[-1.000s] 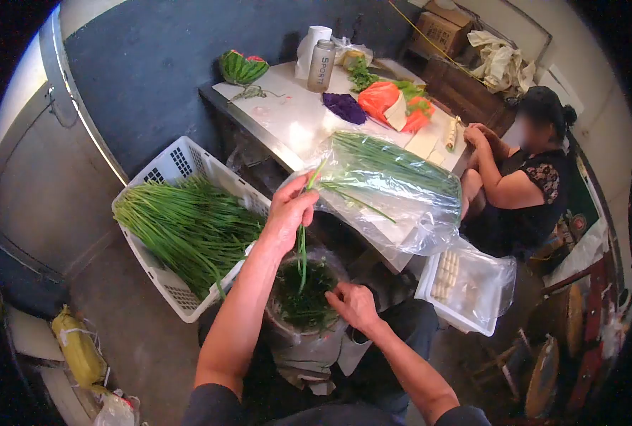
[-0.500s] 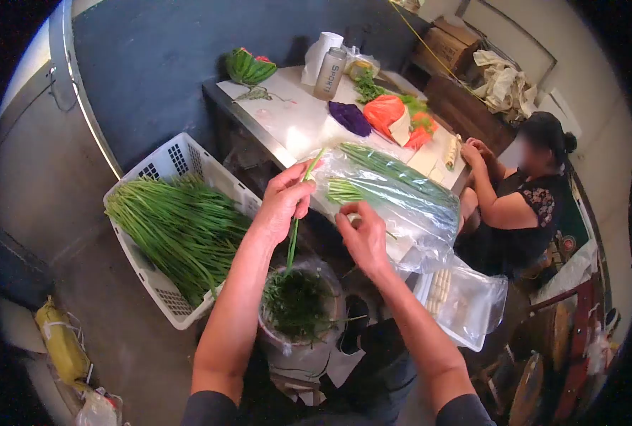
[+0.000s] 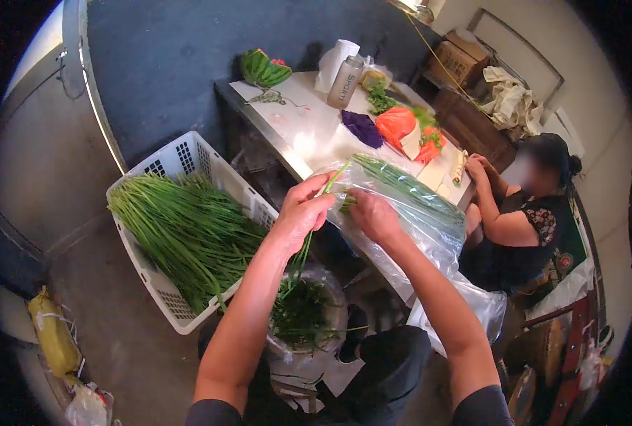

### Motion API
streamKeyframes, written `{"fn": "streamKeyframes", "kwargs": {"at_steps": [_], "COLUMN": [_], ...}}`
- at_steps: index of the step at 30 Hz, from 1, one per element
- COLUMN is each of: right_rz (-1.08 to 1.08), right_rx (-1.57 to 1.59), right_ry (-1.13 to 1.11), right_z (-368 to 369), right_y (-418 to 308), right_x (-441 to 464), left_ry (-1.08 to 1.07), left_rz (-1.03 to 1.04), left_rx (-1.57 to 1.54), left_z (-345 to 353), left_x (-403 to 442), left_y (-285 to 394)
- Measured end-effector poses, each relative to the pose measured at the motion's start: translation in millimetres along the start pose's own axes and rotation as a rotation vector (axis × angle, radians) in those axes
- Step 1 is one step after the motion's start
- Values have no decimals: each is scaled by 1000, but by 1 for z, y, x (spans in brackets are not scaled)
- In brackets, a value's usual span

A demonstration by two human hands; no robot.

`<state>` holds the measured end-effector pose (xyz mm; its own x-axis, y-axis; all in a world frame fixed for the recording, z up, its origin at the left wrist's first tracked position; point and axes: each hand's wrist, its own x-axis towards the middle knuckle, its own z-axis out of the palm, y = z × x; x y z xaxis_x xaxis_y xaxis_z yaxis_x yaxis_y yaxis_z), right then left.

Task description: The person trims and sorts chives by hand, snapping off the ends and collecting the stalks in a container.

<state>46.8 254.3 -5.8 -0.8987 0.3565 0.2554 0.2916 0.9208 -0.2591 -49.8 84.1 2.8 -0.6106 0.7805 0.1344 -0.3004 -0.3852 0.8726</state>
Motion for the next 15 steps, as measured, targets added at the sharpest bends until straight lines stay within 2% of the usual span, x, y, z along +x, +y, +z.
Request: {"fn": "streamKeyframes", "kwargs": {"at_steps": [7,9,15], "right_rz": [6,-210,-278], "right_rx": [-20,-25,63], "right_ry": [-189,8,130], "right_z": [-13,-22,-48], "right_y": [8,4,-19], "right_x": [-2,-12,-33], "left_ry": [-26,-23,33], "left_rz": [-3,-4,20], "left_rx": [37,34,11], "left_z": [-7,-7,-9], "left_x": [0,0,-1], "left_y": [0,1,-1]}}
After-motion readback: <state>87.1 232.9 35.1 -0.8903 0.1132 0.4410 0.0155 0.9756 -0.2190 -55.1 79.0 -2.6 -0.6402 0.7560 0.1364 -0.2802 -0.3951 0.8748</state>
